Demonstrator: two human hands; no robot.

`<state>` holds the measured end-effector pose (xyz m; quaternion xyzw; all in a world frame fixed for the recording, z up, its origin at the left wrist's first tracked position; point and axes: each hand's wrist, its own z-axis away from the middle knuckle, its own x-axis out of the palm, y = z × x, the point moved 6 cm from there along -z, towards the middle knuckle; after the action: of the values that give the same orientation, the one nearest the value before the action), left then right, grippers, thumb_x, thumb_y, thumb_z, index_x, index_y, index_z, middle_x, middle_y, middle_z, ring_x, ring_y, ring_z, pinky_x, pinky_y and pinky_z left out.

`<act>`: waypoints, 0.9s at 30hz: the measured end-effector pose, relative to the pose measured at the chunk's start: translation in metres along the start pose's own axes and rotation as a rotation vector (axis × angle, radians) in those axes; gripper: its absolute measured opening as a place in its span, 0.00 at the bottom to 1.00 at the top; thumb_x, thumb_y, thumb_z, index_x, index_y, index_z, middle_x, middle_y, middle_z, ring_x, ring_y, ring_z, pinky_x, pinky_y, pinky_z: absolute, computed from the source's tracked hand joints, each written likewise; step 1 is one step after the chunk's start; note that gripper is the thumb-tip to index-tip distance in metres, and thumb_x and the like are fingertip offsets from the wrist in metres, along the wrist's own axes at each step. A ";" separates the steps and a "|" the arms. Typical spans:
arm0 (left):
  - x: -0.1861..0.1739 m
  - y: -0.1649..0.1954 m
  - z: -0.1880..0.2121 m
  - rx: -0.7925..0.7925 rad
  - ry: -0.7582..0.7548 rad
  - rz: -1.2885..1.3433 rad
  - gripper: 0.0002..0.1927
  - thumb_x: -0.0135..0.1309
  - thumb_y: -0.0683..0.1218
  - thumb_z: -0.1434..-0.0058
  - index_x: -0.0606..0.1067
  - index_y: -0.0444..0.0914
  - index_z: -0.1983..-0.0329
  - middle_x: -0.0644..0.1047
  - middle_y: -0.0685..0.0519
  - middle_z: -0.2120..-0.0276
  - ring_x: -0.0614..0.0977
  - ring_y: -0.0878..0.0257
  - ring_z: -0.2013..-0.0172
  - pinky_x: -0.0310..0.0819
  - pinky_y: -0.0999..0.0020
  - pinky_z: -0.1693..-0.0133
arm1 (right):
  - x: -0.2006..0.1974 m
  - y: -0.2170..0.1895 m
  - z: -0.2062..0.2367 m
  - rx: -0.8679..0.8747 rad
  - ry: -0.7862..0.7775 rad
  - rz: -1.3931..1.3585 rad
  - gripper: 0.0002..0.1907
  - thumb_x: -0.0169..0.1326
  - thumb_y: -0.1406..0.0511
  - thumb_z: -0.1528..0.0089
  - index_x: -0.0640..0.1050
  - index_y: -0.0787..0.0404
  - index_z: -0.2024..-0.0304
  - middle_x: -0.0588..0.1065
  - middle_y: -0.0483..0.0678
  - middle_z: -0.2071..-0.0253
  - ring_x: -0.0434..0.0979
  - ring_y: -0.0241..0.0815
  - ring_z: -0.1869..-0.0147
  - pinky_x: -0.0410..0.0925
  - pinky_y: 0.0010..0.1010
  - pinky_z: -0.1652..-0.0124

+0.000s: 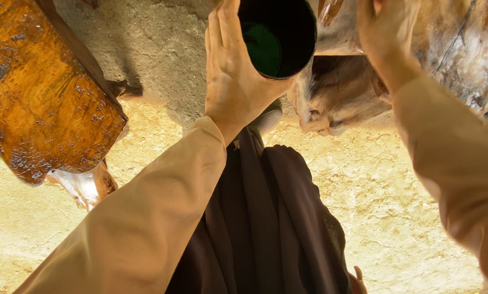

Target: The person applies a dark varnish to a large, irregularly shaped wooden object using a brush. They repeatedly dip the brush into a container and spread the varnish across the surface, covering different sections of the wood.

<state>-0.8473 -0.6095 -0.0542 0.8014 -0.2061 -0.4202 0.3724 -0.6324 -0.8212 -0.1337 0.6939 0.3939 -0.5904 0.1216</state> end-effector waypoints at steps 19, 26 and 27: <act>-0.035 0.000 0.018 0.106 0.026 0.022 0.59 0.80 0.55 0.45 0.48 0.41 0.26 0.62 0.47 0.38 0.67 0.52 0.35 0.67 0.57 0.32 | 0.037 -0.019 0.049 0.180 0.071 -0.155 0.03 0.57 0.69 0.27 0.76 0.59 0.51 0.79 0.53 0.54 0.77 0.37 0.63 0.72 0.30 0.69; -0.048 -0.006 0.024 0.056 -0.012 0.029 0.61 0.82 0.54 0.50 0.49 0.42 0.26 0.64 0.48 0.37 0.68 0.54 0.36 0.68 0.59 0.31 | 0.061 -0.016 0.092 0.556 0.320 -0.459 0.04 0.55 0.65 0.27 0.74 0.58 0.55 0.82 0.50 0.58 0.85 0.33 0.62 0.79 0.23 0.70; -0.049 -0.007 0.025 0.058 -0.016 0.029 0.61 0.82 0.54 0.50 0.49 0.42 0.26 0.64 0.49 0.37 0.68 0.54 0.36 0.68 0.60 0.31 | 0.063 -0.015 0.095 0.597 0.360 -0.459 0.05 0.54 0.65 0.27 0.73 0.59 0.55 0.81 0.51 0.60 0.85 0.34 0.62 0.79 0.24 0.70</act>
<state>-0.8956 -0.5846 -0.0431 0.8054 -0.2328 -0.4151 0.3534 -0.7119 -0.8459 -0.2125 0.6849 0.3650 -0.5598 -0.2902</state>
